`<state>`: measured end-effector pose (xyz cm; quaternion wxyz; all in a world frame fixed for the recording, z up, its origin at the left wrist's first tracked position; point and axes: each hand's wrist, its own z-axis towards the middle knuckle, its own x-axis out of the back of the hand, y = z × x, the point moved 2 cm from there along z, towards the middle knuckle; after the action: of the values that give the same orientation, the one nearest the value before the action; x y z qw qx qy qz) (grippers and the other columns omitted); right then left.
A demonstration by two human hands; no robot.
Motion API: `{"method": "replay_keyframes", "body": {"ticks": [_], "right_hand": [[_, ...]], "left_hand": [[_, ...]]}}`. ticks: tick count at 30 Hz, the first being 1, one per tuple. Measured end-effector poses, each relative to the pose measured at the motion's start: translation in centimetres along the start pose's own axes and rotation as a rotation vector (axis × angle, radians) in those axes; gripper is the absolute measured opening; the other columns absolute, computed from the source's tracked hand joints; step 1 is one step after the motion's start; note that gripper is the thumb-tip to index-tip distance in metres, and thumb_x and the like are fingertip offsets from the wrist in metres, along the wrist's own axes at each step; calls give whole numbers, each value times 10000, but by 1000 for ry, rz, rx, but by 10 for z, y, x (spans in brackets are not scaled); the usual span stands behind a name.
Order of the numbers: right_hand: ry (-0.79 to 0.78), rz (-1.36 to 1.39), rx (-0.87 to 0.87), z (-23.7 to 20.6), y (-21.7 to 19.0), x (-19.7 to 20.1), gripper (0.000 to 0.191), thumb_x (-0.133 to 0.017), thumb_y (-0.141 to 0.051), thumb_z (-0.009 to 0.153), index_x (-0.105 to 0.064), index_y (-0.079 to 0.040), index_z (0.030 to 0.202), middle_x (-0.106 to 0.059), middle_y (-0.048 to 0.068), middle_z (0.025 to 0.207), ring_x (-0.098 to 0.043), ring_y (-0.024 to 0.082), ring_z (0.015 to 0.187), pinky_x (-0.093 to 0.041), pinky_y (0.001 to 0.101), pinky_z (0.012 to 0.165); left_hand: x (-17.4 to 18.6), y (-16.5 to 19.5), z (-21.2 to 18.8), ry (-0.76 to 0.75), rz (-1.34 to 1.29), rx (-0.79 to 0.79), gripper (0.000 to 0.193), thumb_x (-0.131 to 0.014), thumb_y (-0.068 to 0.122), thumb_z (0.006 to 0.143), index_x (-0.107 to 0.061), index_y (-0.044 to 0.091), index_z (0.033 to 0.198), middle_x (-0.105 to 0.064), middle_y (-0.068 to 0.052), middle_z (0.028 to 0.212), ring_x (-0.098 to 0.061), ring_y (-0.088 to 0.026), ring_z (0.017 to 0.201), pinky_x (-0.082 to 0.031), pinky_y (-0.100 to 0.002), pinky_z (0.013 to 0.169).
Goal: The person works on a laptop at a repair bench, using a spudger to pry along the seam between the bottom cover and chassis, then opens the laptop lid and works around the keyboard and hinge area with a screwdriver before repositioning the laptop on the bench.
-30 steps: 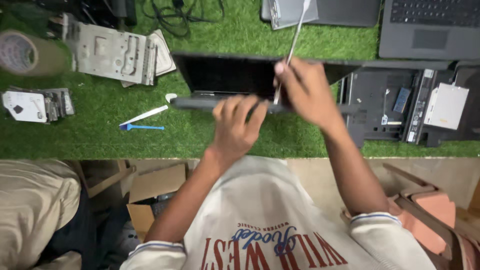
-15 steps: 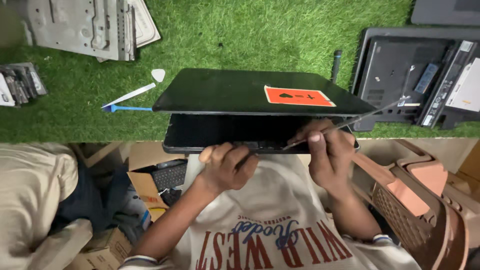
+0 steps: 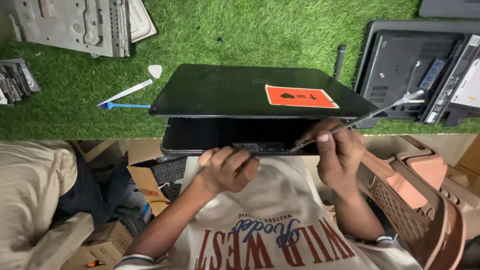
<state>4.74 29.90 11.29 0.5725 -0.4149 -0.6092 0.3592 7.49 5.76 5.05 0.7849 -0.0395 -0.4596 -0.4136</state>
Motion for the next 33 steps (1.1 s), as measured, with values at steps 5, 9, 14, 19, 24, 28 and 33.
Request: {"method": "replay_keyframes", "body": {"ticks": [5, 9, 14, 19, 24, 28, 33], "right_hand": [[-68, 16, 12, 6, -16, -10, 104, -615, 3, 1016, -657, 38, 927, -733, 119, 907, -732, 189, 790, -580, 301, 718], [-180, -16, 57, 10, -27, -19, 53, -649, 34, 960, -691, 44, 928, -745, 138, 935, -746, 218, 838, -588, 315, 759], [-278, 32, 42, 13, -30, -24, 67, -637, 38, 958, -694, 51, 926, -744, 146, 928, -747, 231, 847, -586, 312, 772], [-287, 28, 106, 16, -31, -25, 58, -653, 21, 966, -677, 47, 920, -748, 150, 945, -752, 247, 878, -596, 322, 802], [-321, 23, 153, 16, -31, -25, 64, -653, 22, 963, -666, 57, 911, -739, 159, 933, -753, 259, 878, -607, 349, 791], [-365, 87, 328, 17, -31, -27, 76, -673, -30, 963, -644, 27, 923, -703, 124, 913, -756, 286, 926, -622, 397, 832], [-387, -121, 683, 16, -30, -28, 142, -734, -83, 858, -676, -2, 960, -735, 186, 1035, -749, 343, 974, -569, 424, 791]], "left_hand": [[0, -1, 0, -4, 3, -7, 123, -690, 271, 896, -655, 292, 1012, -583, 87, 1071, -478, -175, 1027, -291, -378, 890], [-1, -2, -1, 0, 35, -23, 116, -703, 281, 898, -667, 298, 1007, -583, 89, 1063, -481, -167, 1027, -300, -372, 893], [-2, -3, -1, 20, 3, -36, 105, -690, 308, 893, -658, 304, 993, -591, 91, 1054, -472, -164, 1013, -298, -377, 881], [-3, -3, -1, 43, 13, -38, 109, -695, 290, 893, -656, 305, 993, -580, 95, 1049, -476, -160, 1022, -302, -372, 885], [-5, -3, 0, 51, -2, -43, 107, -688, 282, 890, -663, 299, 993, -579, 91, 1052, -474, -156, 1022, -298, -374, 878], [-6, -4, 2, 70, 15, -52, 104, -687, 280, 879, -662, 304, 977, -579, 95, 1048, -470, -155, 1012, -290, -372, 868], [-6, -7, 5, 75, 20, -67, 65, -679, 323, 913, -634, 302, 955, -570, 95, 1045, -458, -171, 1013, -284, -392, 902]]}}
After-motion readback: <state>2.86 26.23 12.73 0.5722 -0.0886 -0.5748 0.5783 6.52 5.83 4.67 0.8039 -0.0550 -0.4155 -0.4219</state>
